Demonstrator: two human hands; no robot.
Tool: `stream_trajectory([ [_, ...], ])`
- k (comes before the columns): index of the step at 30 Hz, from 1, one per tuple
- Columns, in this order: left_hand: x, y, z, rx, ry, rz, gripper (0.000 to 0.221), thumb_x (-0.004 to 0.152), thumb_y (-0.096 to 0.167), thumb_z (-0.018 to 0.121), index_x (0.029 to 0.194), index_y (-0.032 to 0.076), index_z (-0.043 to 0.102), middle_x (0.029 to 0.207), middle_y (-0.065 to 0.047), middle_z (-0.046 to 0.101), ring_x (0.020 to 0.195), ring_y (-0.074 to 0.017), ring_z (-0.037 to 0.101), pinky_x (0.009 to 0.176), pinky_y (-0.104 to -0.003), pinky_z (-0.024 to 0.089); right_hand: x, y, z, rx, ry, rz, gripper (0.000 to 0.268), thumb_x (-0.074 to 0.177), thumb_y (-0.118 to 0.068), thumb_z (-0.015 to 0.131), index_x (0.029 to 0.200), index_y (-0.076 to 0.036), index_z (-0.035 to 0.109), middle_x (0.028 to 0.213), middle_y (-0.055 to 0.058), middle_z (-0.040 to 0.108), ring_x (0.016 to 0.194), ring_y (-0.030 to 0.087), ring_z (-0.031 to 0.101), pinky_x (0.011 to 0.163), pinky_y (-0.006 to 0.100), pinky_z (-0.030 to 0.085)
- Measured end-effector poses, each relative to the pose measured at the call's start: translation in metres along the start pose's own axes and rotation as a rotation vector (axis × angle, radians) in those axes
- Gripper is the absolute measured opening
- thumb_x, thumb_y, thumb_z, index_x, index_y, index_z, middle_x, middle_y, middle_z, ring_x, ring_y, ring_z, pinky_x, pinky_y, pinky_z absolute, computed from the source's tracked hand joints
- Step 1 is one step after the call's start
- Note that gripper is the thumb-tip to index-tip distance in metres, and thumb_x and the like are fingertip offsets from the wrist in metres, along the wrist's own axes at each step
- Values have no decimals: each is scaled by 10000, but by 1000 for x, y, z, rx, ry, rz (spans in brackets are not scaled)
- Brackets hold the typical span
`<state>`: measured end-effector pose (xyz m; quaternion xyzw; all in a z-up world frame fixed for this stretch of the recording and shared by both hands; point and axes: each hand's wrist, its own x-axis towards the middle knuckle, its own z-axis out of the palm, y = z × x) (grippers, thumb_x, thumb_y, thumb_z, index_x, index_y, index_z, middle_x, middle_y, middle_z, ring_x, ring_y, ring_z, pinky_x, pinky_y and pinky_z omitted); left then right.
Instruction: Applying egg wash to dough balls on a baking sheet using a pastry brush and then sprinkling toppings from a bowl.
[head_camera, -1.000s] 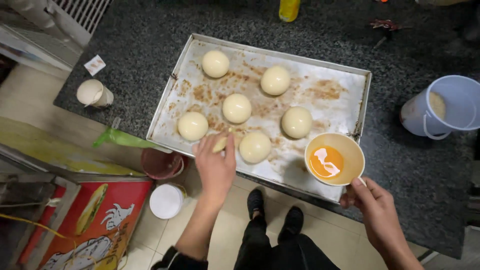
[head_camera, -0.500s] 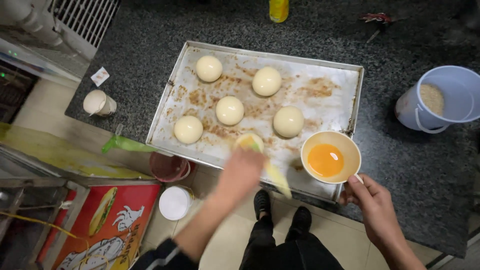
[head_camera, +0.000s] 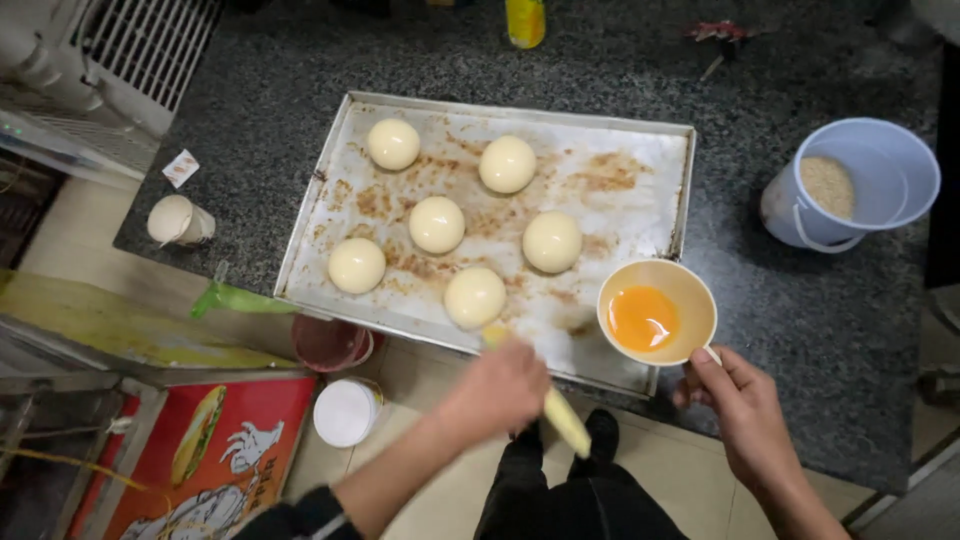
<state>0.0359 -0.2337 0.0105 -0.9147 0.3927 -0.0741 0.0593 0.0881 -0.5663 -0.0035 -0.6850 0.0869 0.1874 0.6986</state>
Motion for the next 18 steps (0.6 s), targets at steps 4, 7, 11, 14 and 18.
stream_trajectory([
  [4, 37, -50, 8, 110, 84, -215, 120, 843, 74, 775, 832, 166, 699, 792, -58, 674, 769, -290, 635, 722, -451, 487, -3, -10, 3, -38, -6, 5, 370, 1196, -233, 630, 911, 0, 658, 764, 143, 635, 720, 257, 678, 765, 408, 524],
  [7, 25, -21, 69, 42, 48, -188, 74, 778, 103, 806, 790, 123, 736, 762, -80, 685, 772, -323, 632, 664, -462, 456, -6, -12, 3, -47, -3, 42, 377, 1200, -224, 623, 934, 33, 691, 742, 206, 708, 719, 283, 681, 772, 430, 525],
  [11, 16, 21, 14, 72, -354, 79, 96, 957, 358, 807, 904, 342, 886, 888, 21, 799, 898, -272, 688, 859, -435, 434, -5, -11, -3, -75, -12, 5, 382, 1187, -236, 627, 894, 4, 676, 734, 178, 706, 713, 266, 688, 780, 413, 513],
  [14, 49, -13, 24, 111, -18, -81, 45, 891, 180, 810, 882, 224, 805, 852, -19, 767, 860, -281, 670, 868, -434, 522, -3, 3, -7, -79, -5, -13, 376, 1186, -235, 634, 873, -28, 638, 729, 158, 694, 719, 238, 678, 772, 380, 483],
  [18, 52, -16, 50, 156, -136, -166, 115, 912, 211, 836, 828, 287, 859, 873, 15, 779, 869, -237, 677, 873, -412, 472, -3, 0, -6, -48, -13, 0, 386, 1192, -228, 637, 862, -31, 598, 735, 142, 637, 700, 254, 679, 752, 400, 488],
])
